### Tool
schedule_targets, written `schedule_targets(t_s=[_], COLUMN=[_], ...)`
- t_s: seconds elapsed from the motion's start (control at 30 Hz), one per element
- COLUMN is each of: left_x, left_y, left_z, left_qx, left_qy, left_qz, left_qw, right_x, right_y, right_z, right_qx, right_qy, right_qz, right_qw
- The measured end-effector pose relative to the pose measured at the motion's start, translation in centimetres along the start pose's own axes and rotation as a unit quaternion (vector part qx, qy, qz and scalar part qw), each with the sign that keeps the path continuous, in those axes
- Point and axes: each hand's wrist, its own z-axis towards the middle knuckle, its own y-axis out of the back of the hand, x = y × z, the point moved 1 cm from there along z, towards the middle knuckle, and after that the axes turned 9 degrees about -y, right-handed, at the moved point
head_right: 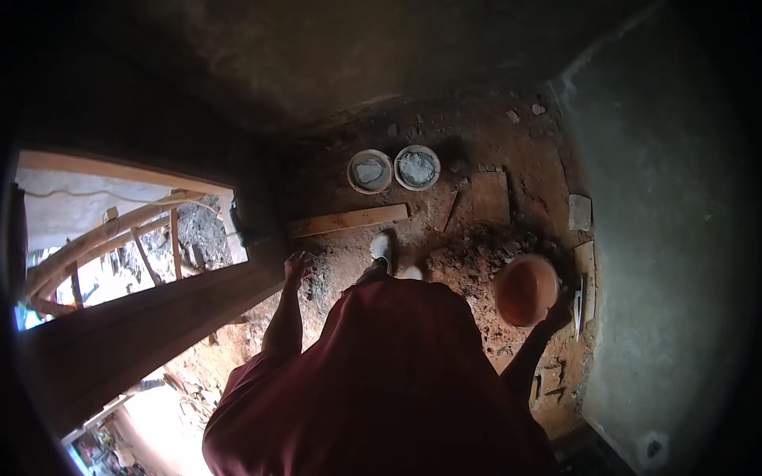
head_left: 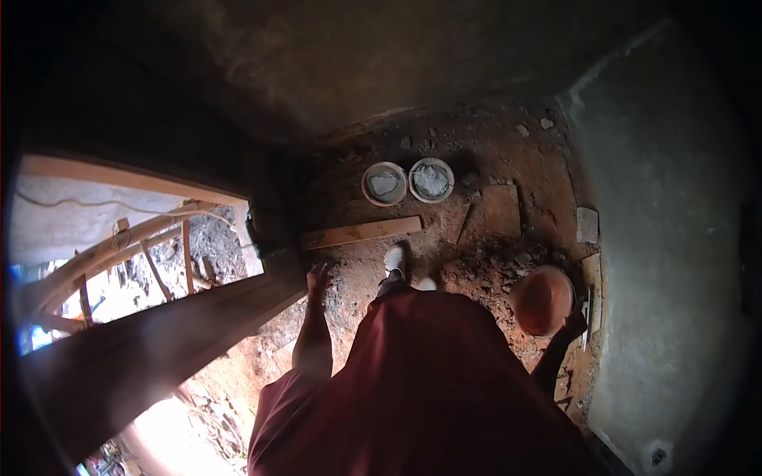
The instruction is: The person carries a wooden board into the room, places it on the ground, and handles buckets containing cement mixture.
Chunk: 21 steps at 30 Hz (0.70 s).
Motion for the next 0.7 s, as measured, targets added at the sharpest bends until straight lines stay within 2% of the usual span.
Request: schedule_targets(t_s=[0.03, 0.07, 0.1, 0.17, 0.2, 0.23, 0.3, 0.33, 0.37, 0.43, 0.5, 0.53, 0.57, 0.6, 0.63, 0.67, 0.7], left_x=[-0.7, -0.4, 0.3, -0.9, -3.6, -3.7, -3.7, -3.8, -4.2, -4.7, -4.8, -4.3, -3.9, -3.5, -3.2, -3.0, -2.9], left_y=[-0.1, 0.2, -0.4, -1.8, -3.1, -4.1, -5.8, -6.7, -7.7, -9.5, -10.7, -11.2, -11.8, -12.6, -13.4, -14.4, -15.6], left_z=[1.1, 3.1, 4.7, 5.5, 4.1, 4.5, 5.0, 5.2, 5.2, 4.8, 3.9, 3.9, 3.9, 4.0, 3.8, 3.3, 3.0], left_qx=[0.004, 0.057, 0.06, 0.06, 0.029, 0.031, 0.067, 0.078, 0.078, 0.085, 0.085, 0.068, 0.05, 0.044, 0.007, -0.03, -0.052], left_qy=[-0.004, 0.01, 0.014, 0.024, 0.001, 0.005, -0.023, -0.029, -0.029, -0.004, -0.013, 0.0, 0.012, 0.01, 0.025, 0.043, 0.047], left_qz=[-0.011, -0.017, -0.016, -0.02, 0.008, 0.01, -0.009, -0.019, -0.019, -0.026, -0.035, -0.057, -0.08, -0.087, -0.102, -0.116, -0.13], left_qw=[1.0, 0.998, 0.998, 0.998, 1.0, 0.999, 0.997, 0.996, 0.996, 0.996, 0.996, 0.996, 0.995, 0.995, 0.994, 0.992, 0.989], right_x=[-0.3, -1.0, -1.1, -2.0, -2.2, -2.5, -2.9, -2.1, -2.6, -4.7, -0.6, 1.4, 3.5, 8.0, 7.7, 5.2, 4.3], right_y=[1.9, 3.3, 4.1, 5.2, 4.8, 5.0, 5.2, 5.8, 4.3, -0.1, 1.5, 1.9, 2.2, 5.7, 3.0, -2.4, -5.9], right_z=[0.3, 0.5, 1.2, 2.0, 2.3, 3.1, 5.3, 6.2, 7.4, 11.0, 13.3, 14.7, 15.8, 15.6, 17.4, 19.6, 22.2], right_qx=[0.008, -0.11, -0.108, 0.019, -0.074, -0.073, 0.029, -0.014, -0.014, 0.005, 0.0, 0.006, 0.014, -0.034, -0.034, 0.031, 0.091], right_qy=[0.056, 0.148, 0.149, 0.075, 0.063, 0.063, -0.007, -0.007, -0.007, -0.071, -0.079, -0.222, -0.353, -0.302, -0.294, -0.232, -0.161], right_qz=[-0.13, -0.124, -0.129, -0.162, -0.192, -0.196, -0.142, -0.139, -0.139, -0.046, 0.011, 0.165, 0.312, 0.381, 0.387, 0.27, 0.145], right_qw=[0.99, 0.975, 0.974, 0.984, 0.977, 0.976, 0.989, 0.99, 0.99, 0.996, 0.997, 0.961, 0.882, 0.873, 0.873, 0.934, 0.972])
